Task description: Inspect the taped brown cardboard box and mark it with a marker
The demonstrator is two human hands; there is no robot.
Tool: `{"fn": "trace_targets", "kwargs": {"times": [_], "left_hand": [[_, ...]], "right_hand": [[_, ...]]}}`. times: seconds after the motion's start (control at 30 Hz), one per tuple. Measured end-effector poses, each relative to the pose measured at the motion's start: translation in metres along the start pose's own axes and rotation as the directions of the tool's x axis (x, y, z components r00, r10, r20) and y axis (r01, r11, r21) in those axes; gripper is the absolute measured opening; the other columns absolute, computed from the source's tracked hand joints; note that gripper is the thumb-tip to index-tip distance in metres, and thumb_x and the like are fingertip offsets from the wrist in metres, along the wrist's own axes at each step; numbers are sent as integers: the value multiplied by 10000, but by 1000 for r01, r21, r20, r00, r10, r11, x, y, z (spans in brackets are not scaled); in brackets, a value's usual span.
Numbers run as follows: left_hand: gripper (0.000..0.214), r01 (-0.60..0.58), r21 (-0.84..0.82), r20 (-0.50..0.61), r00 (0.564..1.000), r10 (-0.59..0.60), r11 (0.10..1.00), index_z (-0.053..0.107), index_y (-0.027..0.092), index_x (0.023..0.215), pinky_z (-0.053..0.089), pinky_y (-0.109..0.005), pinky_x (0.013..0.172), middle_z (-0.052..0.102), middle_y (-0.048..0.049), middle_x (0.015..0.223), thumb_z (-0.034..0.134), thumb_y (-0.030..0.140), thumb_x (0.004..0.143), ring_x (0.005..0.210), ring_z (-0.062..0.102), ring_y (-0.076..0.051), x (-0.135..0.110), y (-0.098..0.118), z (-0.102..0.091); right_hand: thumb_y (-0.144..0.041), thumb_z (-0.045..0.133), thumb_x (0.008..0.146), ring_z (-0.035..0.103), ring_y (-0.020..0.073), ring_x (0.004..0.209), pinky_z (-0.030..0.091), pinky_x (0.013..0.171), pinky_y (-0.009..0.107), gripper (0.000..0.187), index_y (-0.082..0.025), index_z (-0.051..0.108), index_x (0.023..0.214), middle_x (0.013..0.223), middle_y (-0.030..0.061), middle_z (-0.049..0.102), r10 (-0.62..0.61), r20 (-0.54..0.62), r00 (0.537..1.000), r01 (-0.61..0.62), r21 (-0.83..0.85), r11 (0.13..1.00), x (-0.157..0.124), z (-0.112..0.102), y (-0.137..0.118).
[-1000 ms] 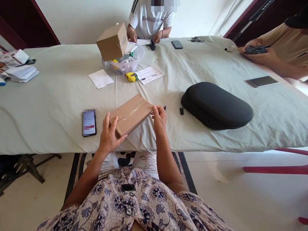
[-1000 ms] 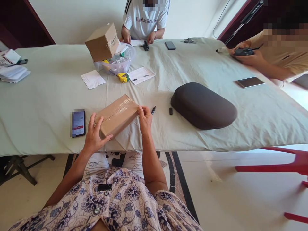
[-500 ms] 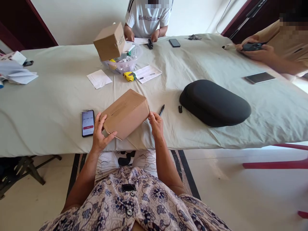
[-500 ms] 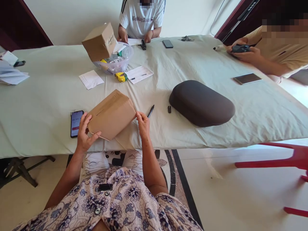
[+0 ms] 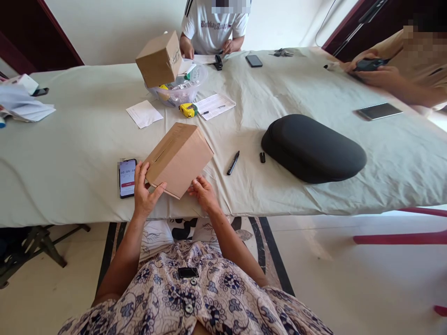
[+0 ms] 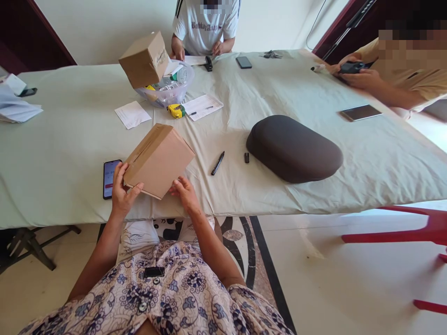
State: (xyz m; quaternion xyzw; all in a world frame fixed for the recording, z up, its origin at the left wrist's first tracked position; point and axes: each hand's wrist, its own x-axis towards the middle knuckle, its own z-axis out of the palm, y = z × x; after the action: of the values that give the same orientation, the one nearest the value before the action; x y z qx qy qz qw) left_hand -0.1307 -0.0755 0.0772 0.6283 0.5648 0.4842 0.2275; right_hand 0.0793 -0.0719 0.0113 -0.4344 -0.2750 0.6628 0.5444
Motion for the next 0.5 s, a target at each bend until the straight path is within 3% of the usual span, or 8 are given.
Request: {"fn": "trace_targets", "kwargs": {"times": [0.17, 0.4, 0.5], "left_hand": [[891, 27, -15, 20, 999, -27, 1000, 488, 224, 1485, 600, -421, 965, 325, -197, 1640, 743, 666, 754, 1491, 412, -382, 2, 3, 3], [862, 42, 23, 11, 999, -42, 999, 464, 237, 1499, 606, -414, 961, 313, -191, 1640, 730, 641, 786, 1489, 413, -367, 2, 7, 8], [847, 40, 49, -10, 999, -40, 998, 440, 242, 1509, 592, -417, 987, 294, -194, 1647, 736, 603, 803, 1510, 384, -362, 1, 7, 13]], "right_hand": [[-486, 870, 610, 665, 119, 646, 486, 544, 209, 583, -228, 584, 1047, 725, -49, 682, 78, 146, 986, -58, -131, 990, -18, 9, 9], [-461, 885, 596, 674, 156, 639, 486, 498, 244, 699, -241, 517, 1149, 789, -26, 731, 90, 152, 984, -58, -205, 977, -24, 21, 12], [-469, 858, 633, 654, 155, 578, 496, 507, 263, 614, -241, 517, 1091, 694, -43, 711, 59, 114, 992, -34, -212, 977, -25, 26, 16]]}}
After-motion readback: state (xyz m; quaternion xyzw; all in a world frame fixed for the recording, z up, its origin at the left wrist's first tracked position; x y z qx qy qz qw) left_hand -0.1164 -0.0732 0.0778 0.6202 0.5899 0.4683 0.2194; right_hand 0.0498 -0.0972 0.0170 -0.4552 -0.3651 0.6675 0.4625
